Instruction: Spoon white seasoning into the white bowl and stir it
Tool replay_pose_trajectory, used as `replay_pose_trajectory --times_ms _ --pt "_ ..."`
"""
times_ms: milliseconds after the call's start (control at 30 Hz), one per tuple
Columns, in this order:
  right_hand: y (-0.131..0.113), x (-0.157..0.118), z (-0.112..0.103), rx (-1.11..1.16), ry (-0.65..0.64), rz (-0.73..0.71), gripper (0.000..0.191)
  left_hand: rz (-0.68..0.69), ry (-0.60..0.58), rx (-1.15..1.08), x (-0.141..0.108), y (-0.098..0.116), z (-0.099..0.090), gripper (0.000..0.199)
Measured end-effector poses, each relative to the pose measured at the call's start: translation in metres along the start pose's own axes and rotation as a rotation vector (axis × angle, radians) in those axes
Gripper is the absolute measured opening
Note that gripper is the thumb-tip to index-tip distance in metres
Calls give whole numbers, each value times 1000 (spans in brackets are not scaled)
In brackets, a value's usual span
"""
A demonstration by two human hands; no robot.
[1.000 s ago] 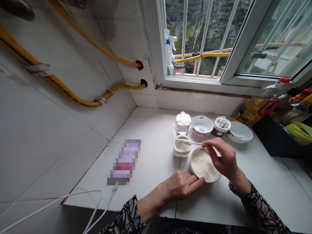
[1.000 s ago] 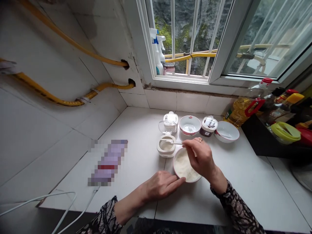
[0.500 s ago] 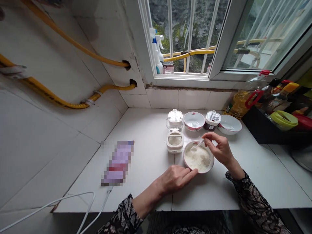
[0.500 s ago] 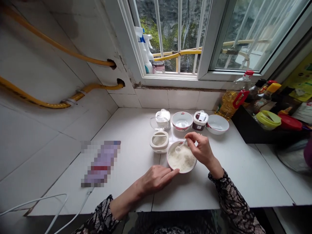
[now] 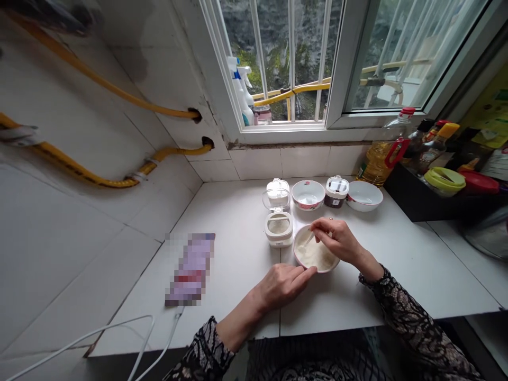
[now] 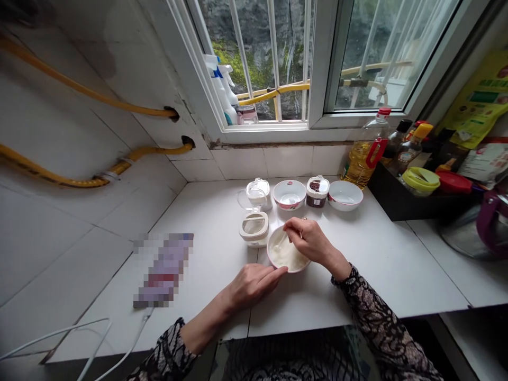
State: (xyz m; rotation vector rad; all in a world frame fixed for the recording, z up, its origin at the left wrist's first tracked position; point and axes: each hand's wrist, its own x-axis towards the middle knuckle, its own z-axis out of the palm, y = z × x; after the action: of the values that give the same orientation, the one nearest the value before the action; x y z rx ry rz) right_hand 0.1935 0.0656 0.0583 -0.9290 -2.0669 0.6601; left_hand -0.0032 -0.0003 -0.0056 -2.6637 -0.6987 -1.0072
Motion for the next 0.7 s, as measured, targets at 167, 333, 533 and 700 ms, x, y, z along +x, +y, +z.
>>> replay_pose_trajectory --times_ms 167,333,533,700 --pt "0 2 -5 170 47 179 15 6 17 3 -1 -1 2 22" --pt "7 8 -7 380 97 314 14 5 30 4 -2 -1 4 21" --pt "16 12 -15 530 157 459 14 8 8 18 -2 -1 4 21" --pt "17 16 -17 603 240 469 17 9 35 -5 1 -2 2 22"
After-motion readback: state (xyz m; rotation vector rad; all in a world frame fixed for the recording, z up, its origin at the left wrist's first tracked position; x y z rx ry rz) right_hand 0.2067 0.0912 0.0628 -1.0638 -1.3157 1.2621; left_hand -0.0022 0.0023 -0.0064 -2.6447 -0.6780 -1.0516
